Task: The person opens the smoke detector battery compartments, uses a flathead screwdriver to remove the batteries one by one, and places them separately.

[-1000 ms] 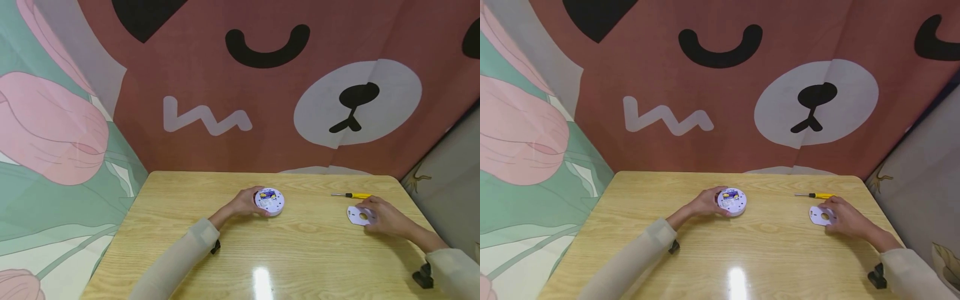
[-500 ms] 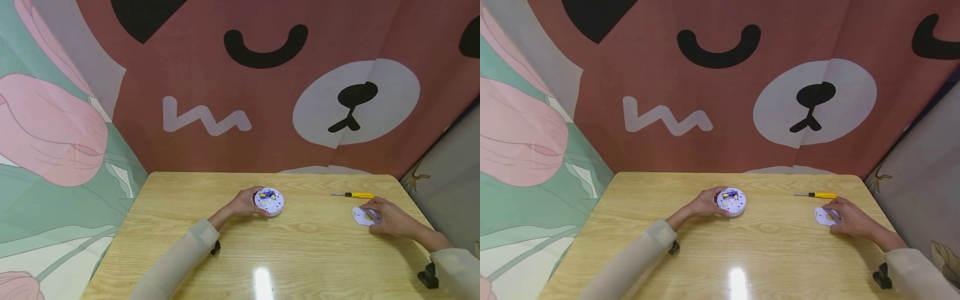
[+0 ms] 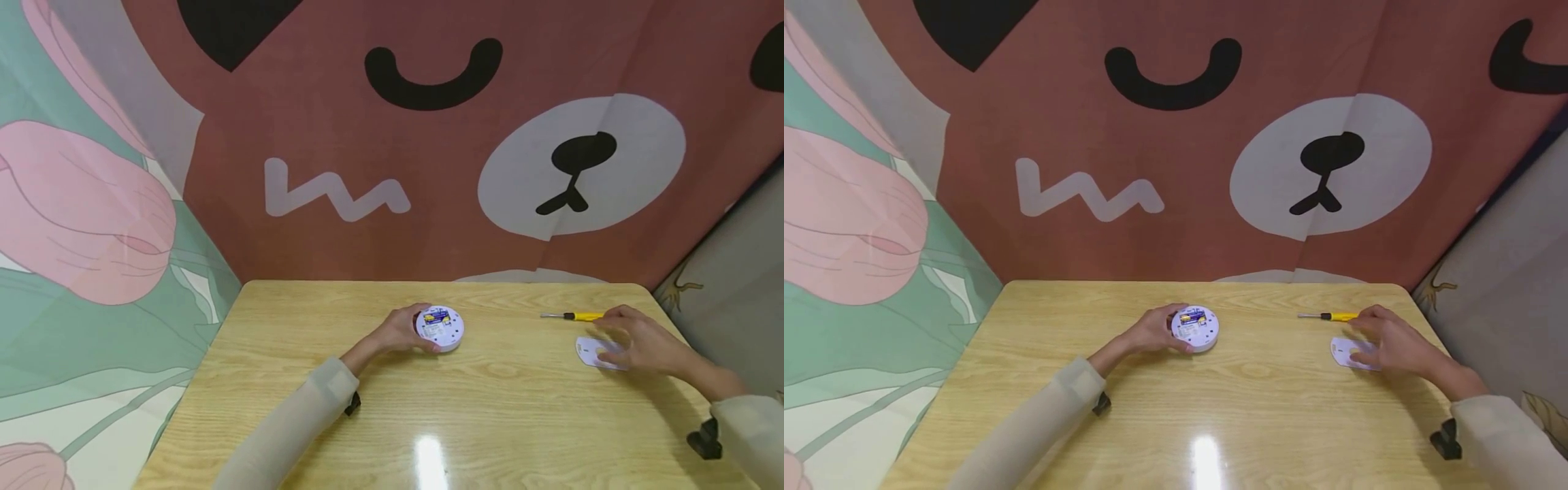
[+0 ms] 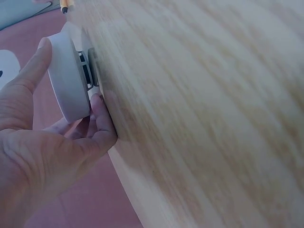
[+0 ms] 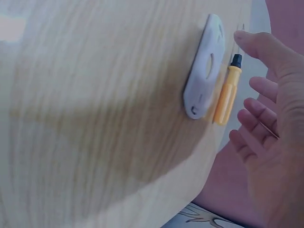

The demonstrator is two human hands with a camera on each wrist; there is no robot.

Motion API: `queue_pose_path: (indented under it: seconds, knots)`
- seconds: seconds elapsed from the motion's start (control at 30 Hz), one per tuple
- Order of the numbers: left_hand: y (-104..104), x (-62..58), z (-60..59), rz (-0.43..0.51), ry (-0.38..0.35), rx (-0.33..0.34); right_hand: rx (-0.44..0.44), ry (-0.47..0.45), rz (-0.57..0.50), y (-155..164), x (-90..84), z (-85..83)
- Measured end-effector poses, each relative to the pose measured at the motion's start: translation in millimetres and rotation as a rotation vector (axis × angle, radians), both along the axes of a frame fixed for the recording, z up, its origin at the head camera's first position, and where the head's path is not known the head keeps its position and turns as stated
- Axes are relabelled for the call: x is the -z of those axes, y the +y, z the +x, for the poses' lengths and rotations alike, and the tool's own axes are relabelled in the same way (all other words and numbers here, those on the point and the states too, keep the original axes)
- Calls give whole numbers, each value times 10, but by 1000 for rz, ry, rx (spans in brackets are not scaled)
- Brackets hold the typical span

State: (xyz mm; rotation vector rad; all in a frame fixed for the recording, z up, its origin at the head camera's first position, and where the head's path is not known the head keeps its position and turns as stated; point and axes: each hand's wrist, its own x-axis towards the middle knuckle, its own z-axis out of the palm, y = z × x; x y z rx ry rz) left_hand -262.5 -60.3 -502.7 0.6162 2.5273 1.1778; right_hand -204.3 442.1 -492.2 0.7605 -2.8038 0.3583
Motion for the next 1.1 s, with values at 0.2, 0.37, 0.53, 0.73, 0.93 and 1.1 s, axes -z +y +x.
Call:
queue_pose_path:
  seconds: [0.2,0.37,0.53,0.73,0.93,1.1]
  knots:
    - [2,33,-11,-15,10,-2,22,-52,-42,-16,-51,-74]
    - [-7,54,-20,-19,16,-1,47,-132,-80,-56,-88,-131]
    - [-7,54,-28,-37,28,0,53,-151,-106,-85,-86,-195]
    - [-2,38,-26,-36,23,-2,54,-150,-121,-133,-70,-269]
    - [-5,39,-19,-30,24,2,60,-187,-137,-156,-26,-333]
    - [-8,39,-24,-24,9,4,59,-188,-148,-160,27,-368]
